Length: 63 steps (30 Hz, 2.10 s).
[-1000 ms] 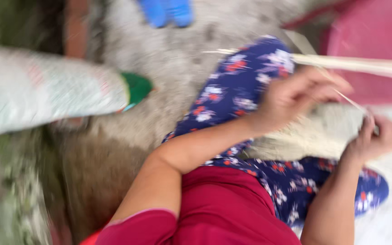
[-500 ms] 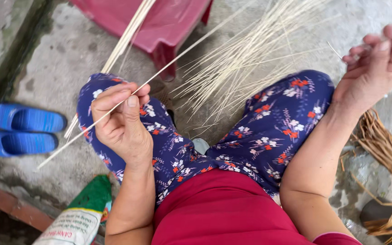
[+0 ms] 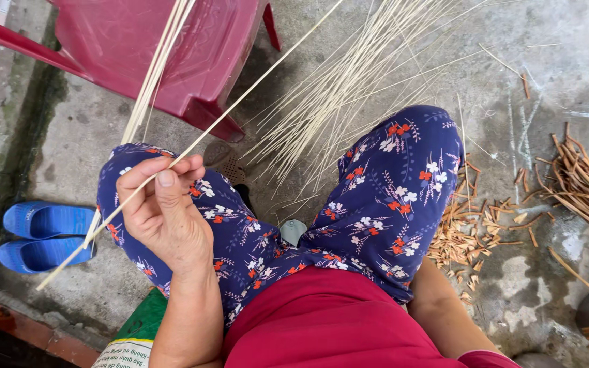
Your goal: The person sits on the floor and uses a knife to sharpen the ends of thin bamboo sticks. They hold each stick with one hand and scrape the knife along its length to create a pointed tip, then place the finished sticks on a nearby red plastic chair.
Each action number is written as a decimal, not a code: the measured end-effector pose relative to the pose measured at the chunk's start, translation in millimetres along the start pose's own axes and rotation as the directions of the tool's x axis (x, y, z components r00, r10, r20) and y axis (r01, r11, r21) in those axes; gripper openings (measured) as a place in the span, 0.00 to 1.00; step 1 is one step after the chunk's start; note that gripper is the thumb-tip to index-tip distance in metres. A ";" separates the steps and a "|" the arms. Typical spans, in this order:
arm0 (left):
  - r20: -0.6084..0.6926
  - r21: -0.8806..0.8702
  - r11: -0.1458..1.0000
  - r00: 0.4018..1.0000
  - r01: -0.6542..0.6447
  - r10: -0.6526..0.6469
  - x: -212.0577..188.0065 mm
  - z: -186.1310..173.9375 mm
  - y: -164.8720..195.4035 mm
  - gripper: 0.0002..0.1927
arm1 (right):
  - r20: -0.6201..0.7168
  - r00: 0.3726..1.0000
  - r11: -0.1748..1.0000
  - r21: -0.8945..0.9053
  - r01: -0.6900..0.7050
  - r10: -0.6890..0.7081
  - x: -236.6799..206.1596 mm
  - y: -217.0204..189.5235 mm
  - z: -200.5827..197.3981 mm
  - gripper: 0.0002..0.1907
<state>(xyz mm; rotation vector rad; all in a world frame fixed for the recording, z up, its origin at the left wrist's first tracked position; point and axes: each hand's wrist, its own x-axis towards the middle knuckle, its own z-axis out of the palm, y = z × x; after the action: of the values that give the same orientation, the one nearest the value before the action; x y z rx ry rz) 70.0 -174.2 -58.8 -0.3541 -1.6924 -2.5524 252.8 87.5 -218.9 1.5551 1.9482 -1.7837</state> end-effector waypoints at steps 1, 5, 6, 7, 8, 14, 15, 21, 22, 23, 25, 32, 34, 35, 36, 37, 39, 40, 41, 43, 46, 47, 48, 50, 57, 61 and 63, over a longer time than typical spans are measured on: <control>0.004 0.010 1.000 1.000 -0.005 0.005 -0.8 0.7 0.4 0.07 | -0.001 1.000 1.000 -0.002 -0.001 0.001 0.9 -0.6 -0.7 0.10; 0.011 0.003 1.000 1.000 -0.004 0.004 -3.9 2.5 -1.8 0.06 | 0.006 1.000 1.000 -0.005 0.016 -0.016 11.5 -0.7 2.7 0.10; 0.011 -0.003 1.000 1.000 -0.002 0.002 -3.5 2.7 -2.7 0.06 | 0.010 1.000 1.000 -0.004 0.018 -0.018 14.5 -1.6 3.7 0.10; 0.007 -0.008 1.000 1.000 0.001 -0.001 -3.6 2.5 -4.0 0.07 | 0.011 1.000 1.000 -0.007 0.018 -0.018 15.1 -0.8 5.0 0.10; 0.005 -0.013 1.000 1.000 0.000 0.000 -2.9 2.3 -5.2 0.07 | 0.012 1.000 1.000 -0.013 0.019 -0.019 17.6 -2.2 6.4 0.10; 0.019 -0.048 0.999 1.000 -0.019 0.020 2.3 8.3 -19.5 0.07 | 0.036 0.999 0.999 -0.040 0.034 -0.033 18.8 -7.4 8.6 0.10; 0.037 -0.053 0.998 0.999 -0.030 0.032 3.3 10.1 -21.8 0.07 | 0.038 0.999 0.998 -0.048 0.034 -0.032 18.8 -6.8 10.1 0.10; 0.127 -0.017 0.992 0.984 -0.124 0.125 7.5 17.4 -23.0 0.04 | 0.057 0.998 0.997 -0.069 0.037 -0.033 16.5 -14.4 10.1 0.10; 0.146 -0.005 0.989 0.978 -0.147 0.146 8.2 18.3 -21.7 0.05 | 0.059 0.998 0.997 -0.069 0.036 -0.032 16.8 -16.7 10.4 0.11; 0.167 0.005 0.986 0.972 -0.168 0.165 9.3 19.6 -20.6 0.05 | 0.061 0.998 0.997 -0.066 0.038 -0.034 17.3 -18.7 9.8 0.11; 0.203 0.025 0.979 0.960 -0.201 0.192 11.1 23.1 -19.1 0.05 | 0.064 0.997 0.997 -0.057 0.044 -0.040 20.7 -20.4 10.3 0.11; 0.348 0.209 0.900 0.890 -0.381 0.296 17.3 24.8 -8.5 0.07 | -0.123 0.988 0.985 0.134 0.112 -0.095 32.2 -24.6 -44.0 0.13; 0.391 0.239 0.872 0.864 -0.428 0.317 20.0 23.7 -4.4 0.08 | -0.251 0.958 0.930 0.298 0.214 -0.140 25.2 -50.6 -96.2 0.13; 0.412 0.237 0.864 0.852 -0.443 0.324 21.5 23.7 -2.9 0.09 | -0.258 0.942 0.855 0.416 0.309 -0.215 14.6 -66.9 -122.4 0.13; 0.433 0.229 0.857 0.837 -0.462 0.335 23.1 24.9 -1.9 0.09 | -0.235 0.923 0.757 0.527 0.386 -0.306 1.7 -83.9 -141.7 0.14; 0.447 0.228 0.844 0.822 -0.486 0.352 24.0 26.9 -1.5 0.10 | -0.152 0.876 0.613 0.659 0.435 -0.458 -13.5 -104.4 -158.9 0.14; 0.477 0.228 0.819 0.793 -0.527 0.378 24.1 30.4 0.1 0.11 | 0.004 0.830 0.656 0.615 0.439 -0.558 -46.0 -131.4 -153.2 0.19; 0.513 0.219 0.807 0.768 -0.549 0.384 24.0 30.6 1.6 0.12 | 0.083 0.798 0.675 0.589 0.444 -0.597 -64.2 -139.7 -138.6 0.21; 0.548 0.207 0.794 0.740 -0.572 0.390 24.3 29.8 3.2 0.12 | 0.175 0.792 0.721 0.558 0.410 -0.585 -82.6 -142.0 -114.2 0.26; 0.611 0.185 0.781 0.692 -0.596 0.383 24.9 27.2 5.5 0.13 | 0.464 0.710 0.803 0.545 0.242 -0.529 -99.1 -153.3 -61.5 0.32; 0.702 0.165 0.775 0.625 -0.609 0.342 26.8 20.0 7.0 0.14 | 0.669 0.587 0.749 0.645 -0.154 -0.455 -98.1 -176.0 -6.1 0.32; 0.730 0.161 0.770 0.600 -0.617 0.328 27.8 17.9 6.4 0.13 | 0.684 0.576 0.747 0.640 -0.179 -0.448 -97.2 -180.7 5.2 0.31; 0.757 0.156 0.765 0.573 -0.625 0.314 28.2 16.3 6.0 0.13 | 0.697 0.564 0.744 0.636 -0.204 -0.442 -95.1 -184.4 14.0 0.30; 0.769 0.199 0.880 0.626 -0.431 0.133 26.7 12.7 6.5 0.10 | 0.705 0.555 0.746 0.633 -0.208 -0.443 -89.1 -190.2 20.9 0.27; 0.589 0.242 0.725 0.496 0.646 -0.638 27.2 5.1 6.4 0.16 | 0.629 0.621 0.803 0.596 0.002 -0.469 -77.3 -181.8 11.8 0.24; 0.524 0.369 0.713 0.500 0.596 -0.689 22.7 11.8 0.0 0.10 | 0.588 0.659 0.835 0.538 0.115 -0.470 -78.8 -178.3 12.7 0.25; 0.520 0.421 0.739 0.527 0.526 -0.672 20.6 17.1 -4.3 0.08 | 0.581 0.646 0.820 0.558 0.127 -0.495 -81.3 -180.2 13.8 0.26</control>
<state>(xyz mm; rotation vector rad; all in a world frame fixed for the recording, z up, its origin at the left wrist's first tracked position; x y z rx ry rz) 51.9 -155.2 -51.8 -0.8554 -2.7573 -2.8314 160.6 62.3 -45.3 0.3590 1.4943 -2.6254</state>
